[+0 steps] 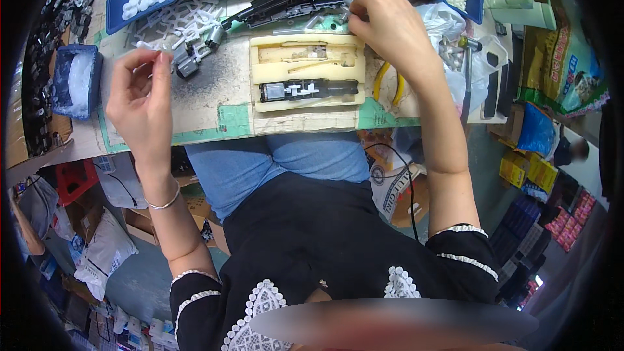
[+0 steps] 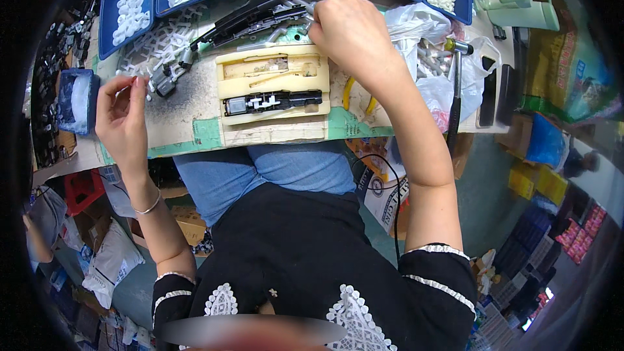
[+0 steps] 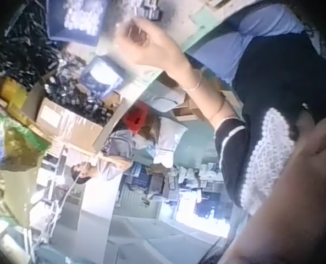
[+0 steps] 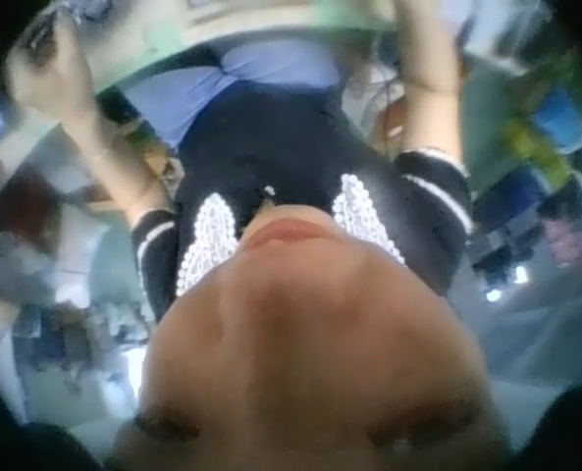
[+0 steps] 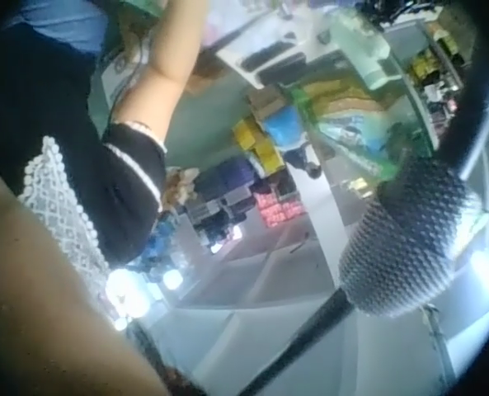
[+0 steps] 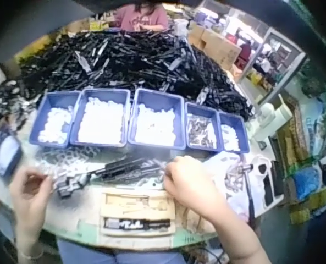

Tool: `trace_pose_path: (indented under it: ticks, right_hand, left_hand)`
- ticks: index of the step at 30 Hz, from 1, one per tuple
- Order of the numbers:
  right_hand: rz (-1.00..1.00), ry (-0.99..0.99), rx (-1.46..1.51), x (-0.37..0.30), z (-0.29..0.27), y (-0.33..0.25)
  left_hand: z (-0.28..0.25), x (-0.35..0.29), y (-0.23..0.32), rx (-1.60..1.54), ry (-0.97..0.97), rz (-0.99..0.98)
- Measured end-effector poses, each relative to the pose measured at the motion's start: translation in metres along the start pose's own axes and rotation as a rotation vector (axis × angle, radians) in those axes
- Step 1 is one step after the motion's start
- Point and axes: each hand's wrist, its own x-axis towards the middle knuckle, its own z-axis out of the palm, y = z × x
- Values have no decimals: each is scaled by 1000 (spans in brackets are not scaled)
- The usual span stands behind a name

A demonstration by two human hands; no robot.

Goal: The person assembles small plastic and metal components, including plastic housings, metal springs, white plastic parts, black component shells, and small screws, using a manual screwdriver and pliers at a factory workbench.

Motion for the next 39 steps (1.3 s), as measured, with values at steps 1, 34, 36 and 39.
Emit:
trace_pose_path:
  ticks: [1, 34, 36, 39]
  right_hand:
    - [0, -6, -40, 3, 0, 0]
    - [315, 293, 854, -37, 9, 28]
    - [306, 308, 856, -37, 3, 20]
    - [287, 371, 877, -38, -7, 10]
  left_hand:
    - [1, -4, 3, -1, 6, 19]
    - [-144, 78, -46, 1040, -211, 506]
    - [-142, 81, -53, 1060, -238, 502]
    - [-145, 83, -45, 1108, -221, 544]
